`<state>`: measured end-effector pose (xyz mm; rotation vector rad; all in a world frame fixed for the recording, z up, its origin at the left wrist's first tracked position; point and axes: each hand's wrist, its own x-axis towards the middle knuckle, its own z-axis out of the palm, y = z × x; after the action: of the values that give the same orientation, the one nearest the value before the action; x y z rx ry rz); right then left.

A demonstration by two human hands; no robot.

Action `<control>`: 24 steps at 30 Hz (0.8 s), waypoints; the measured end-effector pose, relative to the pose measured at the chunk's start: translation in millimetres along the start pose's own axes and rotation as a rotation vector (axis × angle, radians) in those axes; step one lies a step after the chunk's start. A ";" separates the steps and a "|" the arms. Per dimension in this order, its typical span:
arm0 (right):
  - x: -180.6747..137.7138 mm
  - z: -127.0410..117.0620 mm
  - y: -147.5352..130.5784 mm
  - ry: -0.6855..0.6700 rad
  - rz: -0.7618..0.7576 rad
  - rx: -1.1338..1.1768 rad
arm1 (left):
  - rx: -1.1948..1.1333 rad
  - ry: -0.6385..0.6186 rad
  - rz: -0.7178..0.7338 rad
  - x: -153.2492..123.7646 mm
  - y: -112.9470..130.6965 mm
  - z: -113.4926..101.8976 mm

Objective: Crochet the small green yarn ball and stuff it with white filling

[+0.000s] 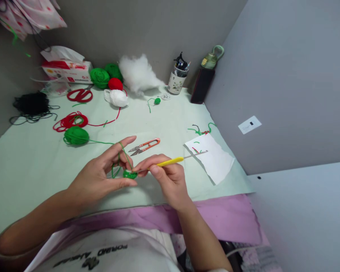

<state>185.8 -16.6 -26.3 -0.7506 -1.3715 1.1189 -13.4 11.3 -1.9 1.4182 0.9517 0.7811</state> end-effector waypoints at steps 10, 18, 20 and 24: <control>1.0 -2.7 -18.3 -0.195 -0.113 -0.368 | 0.212 -0.060 0.103 0.0 -7.3 -5.0; -7.4 14.2 -1.9 -0.129 -0.526 -0.933 | 0.129 0.122 0.032 0.7 -11.5 2.0; -8.7 15.4 0.7 -0.082 -0.545 -0.914 | 0.103 0.152 0.032 -1.7 -10.0 3.3; -9.6 13.2 -0.1 0.035 -0.347 -0.571 | 0.080 0.156 0.032 -5.7 -5.9 3.1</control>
<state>174.3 -28.0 -28.2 -0.8817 -1.7351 0.4364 -13.8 4.6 -7.6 1.4610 1.0926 0.8957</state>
